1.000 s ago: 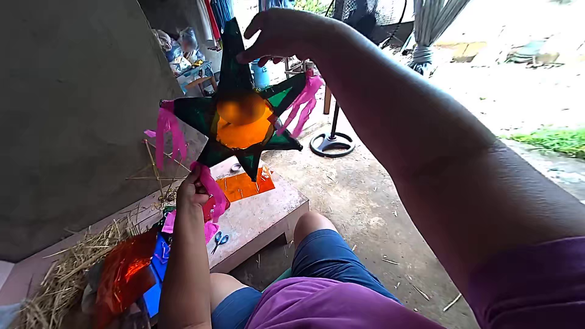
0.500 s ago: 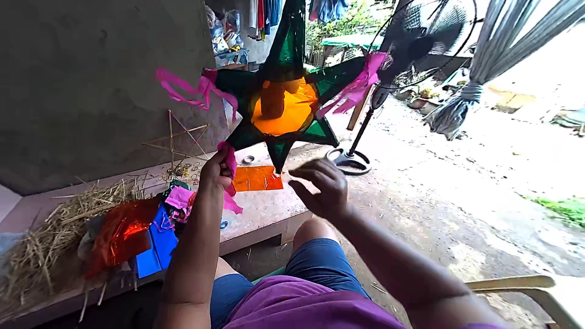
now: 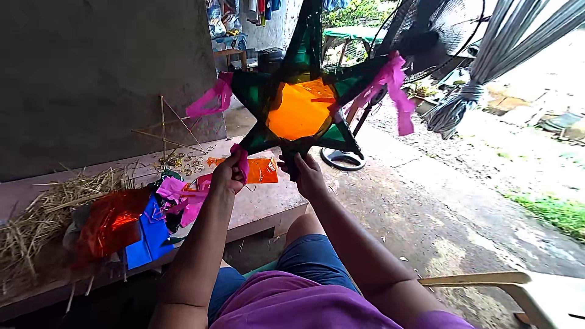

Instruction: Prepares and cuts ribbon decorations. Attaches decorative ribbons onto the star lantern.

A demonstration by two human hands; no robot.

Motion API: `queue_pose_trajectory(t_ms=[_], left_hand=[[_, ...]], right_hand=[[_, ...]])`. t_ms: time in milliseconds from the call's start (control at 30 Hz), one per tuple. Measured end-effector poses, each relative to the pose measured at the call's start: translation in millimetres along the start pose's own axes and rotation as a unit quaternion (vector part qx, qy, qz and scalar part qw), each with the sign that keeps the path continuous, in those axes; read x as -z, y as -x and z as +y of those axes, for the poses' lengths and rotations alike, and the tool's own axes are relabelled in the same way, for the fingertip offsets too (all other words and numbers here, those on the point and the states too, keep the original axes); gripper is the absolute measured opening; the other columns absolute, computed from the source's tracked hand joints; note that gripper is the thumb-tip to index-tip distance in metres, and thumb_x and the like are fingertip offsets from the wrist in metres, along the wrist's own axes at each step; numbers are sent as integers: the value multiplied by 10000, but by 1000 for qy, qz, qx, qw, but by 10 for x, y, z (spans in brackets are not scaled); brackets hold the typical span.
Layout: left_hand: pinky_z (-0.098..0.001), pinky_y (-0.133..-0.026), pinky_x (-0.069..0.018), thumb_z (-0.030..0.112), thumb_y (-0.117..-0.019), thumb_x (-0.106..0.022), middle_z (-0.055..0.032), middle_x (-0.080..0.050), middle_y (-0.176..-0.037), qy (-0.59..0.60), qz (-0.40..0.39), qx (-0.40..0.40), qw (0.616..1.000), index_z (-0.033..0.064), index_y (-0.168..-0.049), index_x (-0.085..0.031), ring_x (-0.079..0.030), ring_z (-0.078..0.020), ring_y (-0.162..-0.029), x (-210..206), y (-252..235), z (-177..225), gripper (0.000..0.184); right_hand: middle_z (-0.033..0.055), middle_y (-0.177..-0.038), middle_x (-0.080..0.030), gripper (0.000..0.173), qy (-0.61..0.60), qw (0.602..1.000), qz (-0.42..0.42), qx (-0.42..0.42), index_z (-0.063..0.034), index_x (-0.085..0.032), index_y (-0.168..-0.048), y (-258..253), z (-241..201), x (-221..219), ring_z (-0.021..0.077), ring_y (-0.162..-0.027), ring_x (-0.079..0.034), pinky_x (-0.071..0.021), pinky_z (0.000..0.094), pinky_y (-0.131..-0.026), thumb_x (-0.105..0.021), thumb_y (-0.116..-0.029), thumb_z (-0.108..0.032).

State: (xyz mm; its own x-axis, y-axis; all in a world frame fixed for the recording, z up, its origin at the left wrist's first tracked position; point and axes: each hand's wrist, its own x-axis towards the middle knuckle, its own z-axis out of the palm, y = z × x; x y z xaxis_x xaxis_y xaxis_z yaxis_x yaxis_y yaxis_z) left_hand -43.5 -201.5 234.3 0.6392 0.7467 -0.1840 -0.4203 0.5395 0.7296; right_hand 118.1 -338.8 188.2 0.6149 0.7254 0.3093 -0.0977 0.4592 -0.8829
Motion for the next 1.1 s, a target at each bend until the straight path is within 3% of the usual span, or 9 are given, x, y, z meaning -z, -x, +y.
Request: queue_pose_trajectory(t_ms=[100,400,500,767,933,1100], left_hand=[[-147,-373,-335,263,-1036,-580,55,-447,-571,-24,12,7,1000,126,-860,-609,-359,-9,-399,-20,-14,-3,225],[-147,-374,-319,268,-1030,-595,56,-465,-600,-88,24,13,996,143,-912,-618,-362,-7,-414,10,-92,-179,174],[-141,-382,-326,242,-1021,-615,50,-492,-629,-92,43,36,994,135,-978,-621,-379,-4,-428,29,-32,-273,116],[-169,-383,-343,285,-1040,-577,36,-457,-568,-102,101,190,971,102,-883,-599,-375,-32,-407,625,246,-1127,242],[-168,-379,-329,225,-1031,-591,24,-465,-582,-124,138,266,946,95,-904,-590,-366,-34,-406,829,406,-1537,182],[-173,-387,-323,186,-1024,-600,10,-486,-617,-127,137,293,938,95,-977,-593,-379,-38,-427,879,387,-1804,103]], right_hand=[[94,-1136,-710,274,-22,999,23,-7,-66,-513,-1320,25,62,-1,203,-965,-728,-615,380,-862,-418,-1103,-203],[97,-1130,-722,254,-20,999,42,-6,-62,-547,-1293,188,188,146,203,-929,-738,-626,368,-828,-412,-1098,-153],[111,-1131,-729,257,-11,999,43,-13,-48,-560,-1289,325,260,257,218,-927,-747,-630,376,-841,-413,-1094,-131],[139,-1113,-726,266,24,986,57,-153,48,-551,-1277,1212,581,728,226,-971,-734,-618,394,-886,-479,-1063,-93],[74,-1061,-736,252,184,956,67,-220,25,-666,-1169,1740,725,1053,99,-986,-699,-576,303,-923,-676,-966,-124],[127,-1176,-689,332,349,903,48,-245,-3,-685,-1167,1916,741,1266,159,-1124,-645,-513,383,-1011,-688,-972,-272]])
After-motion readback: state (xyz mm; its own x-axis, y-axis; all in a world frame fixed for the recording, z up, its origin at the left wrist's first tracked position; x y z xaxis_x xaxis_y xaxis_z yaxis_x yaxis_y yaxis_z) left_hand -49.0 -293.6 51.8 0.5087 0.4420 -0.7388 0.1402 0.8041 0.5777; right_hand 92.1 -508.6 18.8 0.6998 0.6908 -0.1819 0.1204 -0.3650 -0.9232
